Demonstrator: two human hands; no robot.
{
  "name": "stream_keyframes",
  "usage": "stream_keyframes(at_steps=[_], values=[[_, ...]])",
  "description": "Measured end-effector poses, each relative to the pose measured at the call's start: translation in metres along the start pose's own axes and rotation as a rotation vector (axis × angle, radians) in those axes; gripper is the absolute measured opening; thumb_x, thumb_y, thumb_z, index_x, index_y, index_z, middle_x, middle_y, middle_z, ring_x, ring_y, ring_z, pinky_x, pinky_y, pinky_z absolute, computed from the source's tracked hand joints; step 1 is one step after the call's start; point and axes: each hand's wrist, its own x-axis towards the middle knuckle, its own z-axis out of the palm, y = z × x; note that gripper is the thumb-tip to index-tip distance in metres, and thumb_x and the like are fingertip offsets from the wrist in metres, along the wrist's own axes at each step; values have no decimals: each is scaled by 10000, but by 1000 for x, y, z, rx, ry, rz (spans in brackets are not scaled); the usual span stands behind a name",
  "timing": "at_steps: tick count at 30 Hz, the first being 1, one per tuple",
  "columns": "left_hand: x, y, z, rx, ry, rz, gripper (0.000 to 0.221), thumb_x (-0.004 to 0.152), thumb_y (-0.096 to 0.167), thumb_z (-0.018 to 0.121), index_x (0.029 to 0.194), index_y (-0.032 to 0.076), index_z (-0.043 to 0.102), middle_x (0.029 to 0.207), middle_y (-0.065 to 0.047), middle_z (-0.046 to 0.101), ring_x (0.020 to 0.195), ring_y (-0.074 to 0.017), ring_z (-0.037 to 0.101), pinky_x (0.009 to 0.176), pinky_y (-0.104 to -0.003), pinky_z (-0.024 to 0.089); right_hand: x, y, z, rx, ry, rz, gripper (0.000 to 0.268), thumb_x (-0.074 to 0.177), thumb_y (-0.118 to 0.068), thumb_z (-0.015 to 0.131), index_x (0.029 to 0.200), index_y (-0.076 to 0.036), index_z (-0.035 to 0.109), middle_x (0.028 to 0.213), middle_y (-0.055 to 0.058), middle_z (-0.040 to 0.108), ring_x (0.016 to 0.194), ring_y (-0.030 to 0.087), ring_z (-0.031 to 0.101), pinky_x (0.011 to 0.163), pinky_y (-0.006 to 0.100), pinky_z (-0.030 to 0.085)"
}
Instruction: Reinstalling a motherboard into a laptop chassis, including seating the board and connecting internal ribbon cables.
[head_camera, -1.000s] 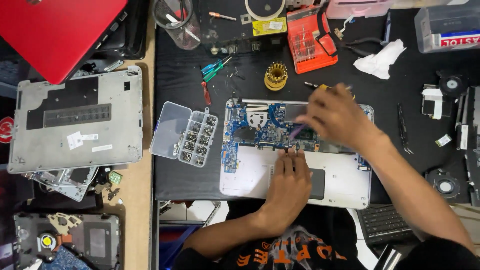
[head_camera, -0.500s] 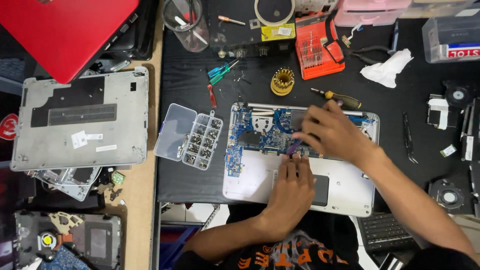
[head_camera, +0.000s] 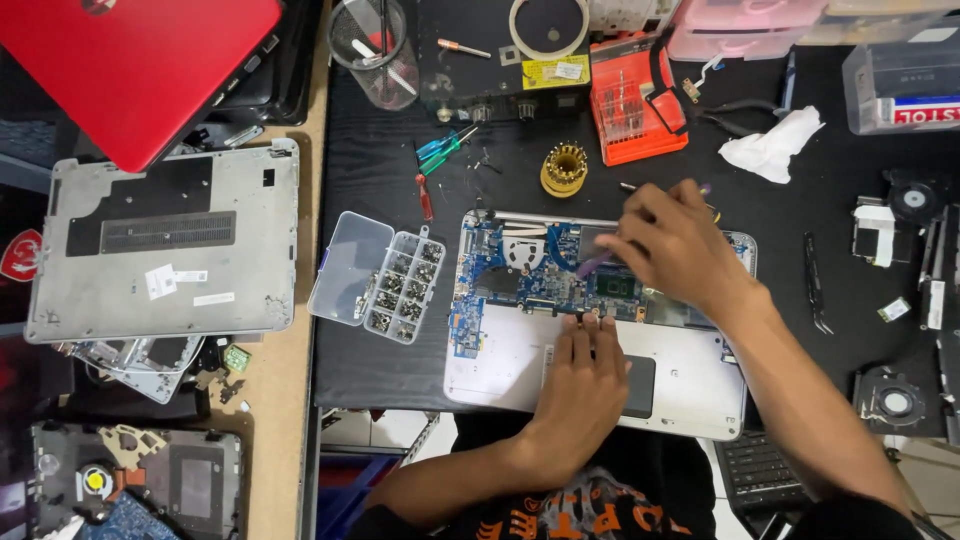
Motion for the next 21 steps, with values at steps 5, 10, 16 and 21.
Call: stream_keyframes(at_steps=[5,10,16,21], values=[[3,2,-1,-17,-50,5,518,1062,332,509,1375,-71,594,1265,-254,682,1102,-381,679,1045,-444,515,5,-19,-5,118,-74,-59,282,984,-325,694,867,-69,667,917,46,594,835,187,547,935,411,389],[3,7,2,-11,-20,-25,532,1046,338,562,1365,-85,609,1198,-253,703,1038,-393,674,920,-419,556,-12,-2,8,66,2,57,250,1007,-273,704,868,-80,628,935,69,551,864,207,489,811,359,329],[10,11,0,8,-93,-26,550,1061,373,531,1334,-98,611,1241,-325,672,1115,-474,670,883,-430,595,-4,-14,-6,197,-76,-29,266,963,-314,717,856,-82,644,926,46,590,874,182,535,857,373,365],[14,14,-1,16,-119,-18,531,1087,347,470,1326,-106,611,1238,-347,663,1121,-496,661,920,-448,572,-4,-3,0,42,7,47,234,987,-285,732,885,-90,651,941,63,547,865,209,501,822,379,342]])
